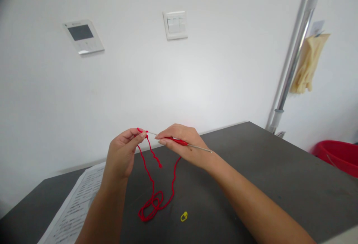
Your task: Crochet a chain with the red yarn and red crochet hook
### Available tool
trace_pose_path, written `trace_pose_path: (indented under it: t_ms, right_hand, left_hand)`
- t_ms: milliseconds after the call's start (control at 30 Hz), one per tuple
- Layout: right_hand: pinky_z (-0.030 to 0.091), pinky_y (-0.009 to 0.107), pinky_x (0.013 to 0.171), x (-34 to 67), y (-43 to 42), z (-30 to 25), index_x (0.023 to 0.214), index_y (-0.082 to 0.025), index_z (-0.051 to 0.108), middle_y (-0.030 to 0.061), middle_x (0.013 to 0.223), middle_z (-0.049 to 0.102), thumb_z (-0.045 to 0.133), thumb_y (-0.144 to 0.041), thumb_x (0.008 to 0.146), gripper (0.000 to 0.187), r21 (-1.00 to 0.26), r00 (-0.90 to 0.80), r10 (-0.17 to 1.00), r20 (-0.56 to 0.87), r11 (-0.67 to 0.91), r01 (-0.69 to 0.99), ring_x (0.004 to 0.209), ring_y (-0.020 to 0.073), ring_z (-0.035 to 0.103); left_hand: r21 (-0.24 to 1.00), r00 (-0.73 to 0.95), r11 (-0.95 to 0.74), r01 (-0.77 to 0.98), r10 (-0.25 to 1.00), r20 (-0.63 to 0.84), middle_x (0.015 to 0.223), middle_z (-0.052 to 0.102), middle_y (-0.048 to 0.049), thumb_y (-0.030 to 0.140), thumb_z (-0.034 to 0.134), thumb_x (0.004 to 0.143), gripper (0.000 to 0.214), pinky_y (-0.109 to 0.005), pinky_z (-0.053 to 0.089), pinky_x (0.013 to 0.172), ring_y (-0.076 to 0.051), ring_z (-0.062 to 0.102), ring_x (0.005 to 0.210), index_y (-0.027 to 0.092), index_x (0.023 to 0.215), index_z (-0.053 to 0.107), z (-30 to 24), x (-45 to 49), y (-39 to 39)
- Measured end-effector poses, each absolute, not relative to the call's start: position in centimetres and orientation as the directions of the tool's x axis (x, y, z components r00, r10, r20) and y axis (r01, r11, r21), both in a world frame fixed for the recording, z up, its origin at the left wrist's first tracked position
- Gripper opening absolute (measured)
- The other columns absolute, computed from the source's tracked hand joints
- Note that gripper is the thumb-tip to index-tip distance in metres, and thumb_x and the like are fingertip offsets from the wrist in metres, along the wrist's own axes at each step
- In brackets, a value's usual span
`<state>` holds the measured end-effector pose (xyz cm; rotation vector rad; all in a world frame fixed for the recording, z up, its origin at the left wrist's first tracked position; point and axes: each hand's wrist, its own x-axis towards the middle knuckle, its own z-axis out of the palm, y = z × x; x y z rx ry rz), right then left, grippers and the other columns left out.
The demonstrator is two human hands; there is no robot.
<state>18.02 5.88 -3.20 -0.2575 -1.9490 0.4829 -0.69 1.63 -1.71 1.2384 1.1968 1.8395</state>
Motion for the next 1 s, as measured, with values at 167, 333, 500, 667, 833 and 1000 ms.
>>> trace_pose_path:
  t_ms: [167,333,500,667,833,1000]
  right_hand:
    - [0.057,0.028,0.080,17.66,5.79,-3.43,0.101,-0.021,0.074,0.0053,0.098,0.078,0.057,-0.027,0.097,0.019,-0.582,-0.433,0.513,0.741,0.813,-0.032,0.090,0.0157,0.073]
    - [0.056,0.030,0.083,17.51,5.86,-3.60,0.101,-0.022,0.074,0.0068,0.098,0.077,0.059,-0.030,0.096,0.018,-0.495,-0.411,0.441,0.798,0.869,-0.029,0.092,0.0171,0.072]
    - [0.056,0.029,0.083,17.49,5.90,-3.61,0.103,-0.023,0.074,0.0067,0.098,0.077,0.058,-0.031,0.097,0.019,-0.452,-0.439,0.391,0.809,0.891,-0.039,0.092,0.0166,0.072]
    - [0.056,0.030,0.083,17.55,5.95,-3.59,0.104,-0.023,0.074,0.0069,0.098,0.077,0.059,-0.029,0.096,0.018,-0.486,-0.429,0.426,0.796,0.873,-0.033,0.091,0.0168,0.073]
    - [0.056,0.029,0.083,17.62,5.85,-3.58,0.102,-0.021,0.075,0.0067,0.097,0.077,0.060,-0.029,0.096,0.018,-0.531,-0.427,0.463,0.776,0.846,-0.046,0.091,0.0164,0.072]
    - [0.056,0.029,0.083,17.47,5.69,-3.55,0.100,-0.021,0.075,0.0064,0.098,0.077,0.061,-0.029,0.095,0.017,-0.588,-0.412,0.518,0.750,0.807,-0.056,0.091,0.0164,0.072]
  left_hand:
    - [0.929,-0.329,-0.370,0.015,0.875,0.354,0.067,0.071,-0.0011,0.024,0.083,0.060,0.015,-0.030,0.044,0.074,-0.016,0.060,0.069,0.018,0.064,0.071,-1.52,-0.71,1.44]
    - [0.929,-0.318,-0.369,0.013,0.880,0.353,0.066,0.071,-0.0016,0.022,0.082,0.060,0.013,-0.030,0.045,0.074,-0.016,0.060,0.068,0.018,0.060,0.070,-1.67,-0.63,1.56]
    - [0.928,-0.326,-0.369,0.043,0.873,0.362,0.066,0.070,-0.0016,0.023,0.081,0.061,0.013,-0.031,0.044,0.073,-0.016,0.060,0.068,0.018,0.061,0.069,-1.90,-0.79,1.72]
    - [0.926,-0.325,-0.378,0.024,0.872,0.365,0.067,0.070,-0.0019,0.024,0.082,0.061,0.014,-0.031,0.044,0.074,-0.017,0.060,0.069,0.018,0.062,0.070,-1.63,-0.73,1.50]
    - [0.913,-0.365,-0.397,0.094,0.839,0.403,0.067,0.071,-0.0014,0.025,0.081,0.064,0.012,-0.031,0.044,0.073,-0.017,0.060,0.069,0.019,0.064,0.071,-1.71,-0.76,1.57]
    - [0.875,-0.352,-0.429,0.223,0.802,0.482,0.068,0.072,-0.0011,0.025,0.080,0.070,0.008,-0.031,0.045,0.072,-0.018,0.060,0.069,0.019,0.070,0.074,-2.21,-1.07,1.63]
